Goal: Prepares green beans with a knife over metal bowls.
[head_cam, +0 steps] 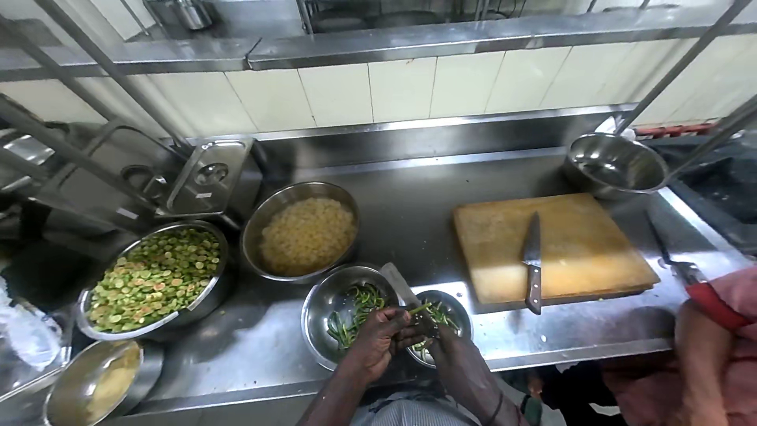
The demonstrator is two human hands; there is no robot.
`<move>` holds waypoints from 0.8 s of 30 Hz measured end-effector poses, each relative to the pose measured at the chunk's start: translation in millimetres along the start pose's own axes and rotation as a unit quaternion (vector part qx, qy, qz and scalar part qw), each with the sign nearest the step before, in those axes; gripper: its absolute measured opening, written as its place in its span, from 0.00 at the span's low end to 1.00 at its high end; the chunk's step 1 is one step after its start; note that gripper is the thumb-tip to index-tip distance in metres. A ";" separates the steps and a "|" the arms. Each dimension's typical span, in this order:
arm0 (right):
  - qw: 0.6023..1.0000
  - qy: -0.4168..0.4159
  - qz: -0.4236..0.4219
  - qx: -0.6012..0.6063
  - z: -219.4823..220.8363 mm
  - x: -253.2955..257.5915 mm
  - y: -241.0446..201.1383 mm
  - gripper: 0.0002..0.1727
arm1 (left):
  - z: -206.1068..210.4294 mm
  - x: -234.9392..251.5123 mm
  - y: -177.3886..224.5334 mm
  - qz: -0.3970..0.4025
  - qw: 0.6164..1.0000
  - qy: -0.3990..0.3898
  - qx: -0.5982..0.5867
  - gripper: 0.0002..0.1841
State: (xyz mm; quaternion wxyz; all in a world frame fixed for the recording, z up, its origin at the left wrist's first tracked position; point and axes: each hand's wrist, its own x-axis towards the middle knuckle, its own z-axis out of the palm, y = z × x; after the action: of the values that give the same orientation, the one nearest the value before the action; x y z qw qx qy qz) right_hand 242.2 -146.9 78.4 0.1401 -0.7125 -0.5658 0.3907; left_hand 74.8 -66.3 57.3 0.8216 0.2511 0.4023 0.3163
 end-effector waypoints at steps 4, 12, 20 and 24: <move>1.000 0.022 -0.009 0.016 2.0 -1.3 1.5 0.21 | 6.2 -2.6 -2.5 0.018 0.998 0.052 -0.009 0.06; 0.996 -0.059 0.016 -0.063 -1.6 -0.8 -11.6 0.22 | 6.9 -2.8 -2.2 0.004 0.996 0.053 0.078 0.05; 1.000 -0.005 -0.002 0.009 7.2 2.1 -2.2 0.21 | 0.0 -3.0 -6.7 -0.006 0.999 0.040 0.034 0.07; 1.000 -0.004 -0.005 0.005 4.0 3.6 -3.4 0.21 | 3.8 -3.3 -6.4 0.015 0.997 0.066 0.044 0.04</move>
State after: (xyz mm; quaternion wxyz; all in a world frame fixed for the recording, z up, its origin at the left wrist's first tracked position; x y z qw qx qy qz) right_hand 237.1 -143.5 76.5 0.1435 -0.7072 -0.5680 0.3958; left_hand 78.4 -73.6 56.7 0.7766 0.2719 0.4652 0.3265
